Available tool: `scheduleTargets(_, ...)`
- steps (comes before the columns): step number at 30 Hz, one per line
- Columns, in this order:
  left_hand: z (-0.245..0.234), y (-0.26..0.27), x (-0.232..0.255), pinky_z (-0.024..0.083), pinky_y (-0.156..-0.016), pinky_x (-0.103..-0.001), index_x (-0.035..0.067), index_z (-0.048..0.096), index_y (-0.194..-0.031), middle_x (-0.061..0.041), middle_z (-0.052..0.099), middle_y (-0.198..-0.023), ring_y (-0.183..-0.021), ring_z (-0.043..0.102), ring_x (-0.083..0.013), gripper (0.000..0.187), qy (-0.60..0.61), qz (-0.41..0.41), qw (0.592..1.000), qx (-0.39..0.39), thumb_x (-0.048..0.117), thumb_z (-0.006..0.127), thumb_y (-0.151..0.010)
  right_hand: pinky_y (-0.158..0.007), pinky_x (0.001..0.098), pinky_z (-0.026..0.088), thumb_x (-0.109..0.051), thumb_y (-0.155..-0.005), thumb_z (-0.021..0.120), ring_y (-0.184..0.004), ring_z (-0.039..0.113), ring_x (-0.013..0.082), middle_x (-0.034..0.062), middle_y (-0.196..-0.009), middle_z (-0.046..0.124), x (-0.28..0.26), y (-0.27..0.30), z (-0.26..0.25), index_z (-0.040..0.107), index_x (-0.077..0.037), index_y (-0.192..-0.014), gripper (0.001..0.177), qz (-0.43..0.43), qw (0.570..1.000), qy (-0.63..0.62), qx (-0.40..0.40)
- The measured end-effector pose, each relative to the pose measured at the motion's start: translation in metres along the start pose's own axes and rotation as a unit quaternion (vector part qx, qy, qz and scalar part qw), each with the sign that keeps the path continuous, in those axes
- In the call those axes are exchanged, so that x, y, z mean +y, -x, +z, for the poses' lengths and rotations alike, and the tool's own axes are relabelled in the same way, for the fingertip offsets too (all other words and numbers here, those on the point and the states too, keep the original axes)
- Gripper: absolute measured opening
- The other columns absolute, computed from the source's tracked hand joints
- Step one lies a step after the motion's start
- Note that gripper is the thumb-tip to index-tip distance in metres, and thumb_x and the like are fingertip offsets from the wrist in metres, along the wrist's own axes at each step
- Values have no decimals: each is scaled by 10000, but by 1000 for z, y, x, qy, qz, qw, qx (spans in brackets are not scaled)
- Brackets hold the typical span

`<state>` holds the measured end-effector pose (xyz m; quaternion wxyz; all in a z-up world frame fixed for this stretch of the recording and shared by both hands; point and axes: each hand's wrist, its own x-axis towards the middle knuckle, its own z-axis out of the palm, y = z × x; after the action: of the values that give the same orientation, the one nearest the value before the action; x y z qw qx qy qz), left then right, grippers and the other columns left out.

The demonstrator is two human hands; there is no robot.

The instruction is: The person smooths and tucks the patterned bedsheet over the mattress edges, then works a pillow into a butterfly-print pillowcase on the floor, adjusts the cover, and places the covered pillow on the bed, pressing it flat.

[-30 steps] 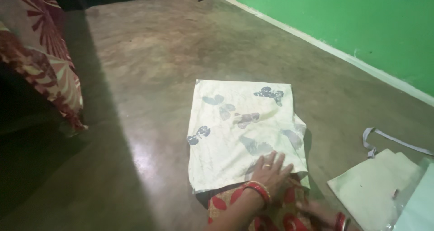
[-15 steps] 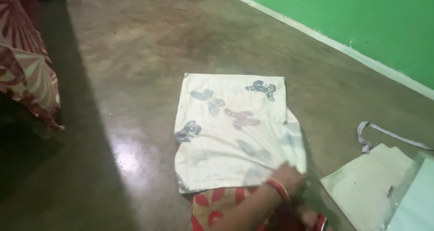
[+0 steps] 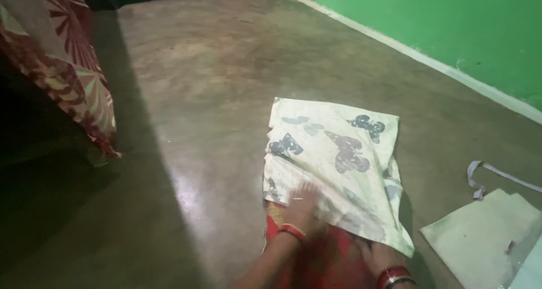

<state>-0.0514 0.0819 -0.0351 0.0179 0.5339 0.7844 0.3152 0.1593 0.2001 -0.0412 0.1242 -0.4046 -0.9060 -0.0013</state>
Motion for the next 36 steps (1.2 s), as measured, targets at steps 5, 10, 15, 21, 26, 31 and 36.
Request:
scheduleTargets(5, -12, 37, -90, 486, -961, -506, 53, 503, -1401, -305, 575, -1321, -1196, 550, -475, 592, 83, -234, 960, 128, 135, 630, -829, -854, 458, 546, -441, -935, 595, -972, 690, 303, 70, -1062, 732, -52, 4, -38, 732, -219, -1052, 286, -30, 982, 22, -185)
scheduleTargets(10, 19, 46, -124, 546, -905, -455, 56, 629, -1297, -228, 736, -1113, -1050, 699, -405, 450, 247, -379, 884, 121, 258, 640, -895, -714, 464, 523, -167, -822, 705, -885, 634, 333, 107, -913, 641, -130, -32, -25, 649, -88, -943, 155, -369, 913, -172, 25)
scheduleTargets(15, 36, 52, -139, 559, -907, -371, 15, 722, -1228, -180, 770, -1111, -1014, 738, -264, 454, 337, -445, 830, 17, 348, 675, -922, -946, 509, 446, -164, -735, 726, -1209, 505, 394, 217, -1262, 592, -186, -70, 19, 647, -24, -1157, 451, -410, 899, -126, 84)
scheduleTargets(21, 31, 59, -143, 576, -809, -334, 12, 721, -1212, -95, 791, -1013, -888, 723, -155, 388, 454, -390, 801, 13, 226, 726, -889, -939, 478, 470, -146, -714, 667, -1243, 579, 361, 117, -1180, 669, -207, -97, 41, 682, -88, -1000, 292, -404, 908, -61, 96)
scheduleTargets(26, 32, 56, -133, 588, -802, -342, 55, 575, -1259, -99, 790, -980, -878, 735, -181, 413, 375, -457, 803, 75, 139, 733, -887, -706, 458, 534, -102, -918, 630, -783, 676, 368, 113, -834, 695, -200, -48, 12, 709, -96, -952, 87, -369, 881, -295, -2)
scheduleTargets(31, 29, 60, -124, 566, -834, -348, 186, 497, -1377, -122, 771, -1010, -924, 740, -228, 604, 301, -464, 825, 116, 7, 681, -830, -781, 432, 548, -108, -878, 649, -877, 703, 341, 111, -945, 737, -173, 5, -10, 703, -70, -1021, 158, -369, 852, -370, 26)
scheduleTargets(36, 13, 80, -114, 563, -847, -400, 162, 669, -1204, -142, 710, -1098, -977, 714, -324, 475, 202, -248, 909, 266, -50, 578, -789, -1029, 487, 434, -161, -921, 653, -1185, 619, 334, 115, -1186, 699, -146, 11, -14, 655, -87, -1210, 298, -410, 870, -273, -27)
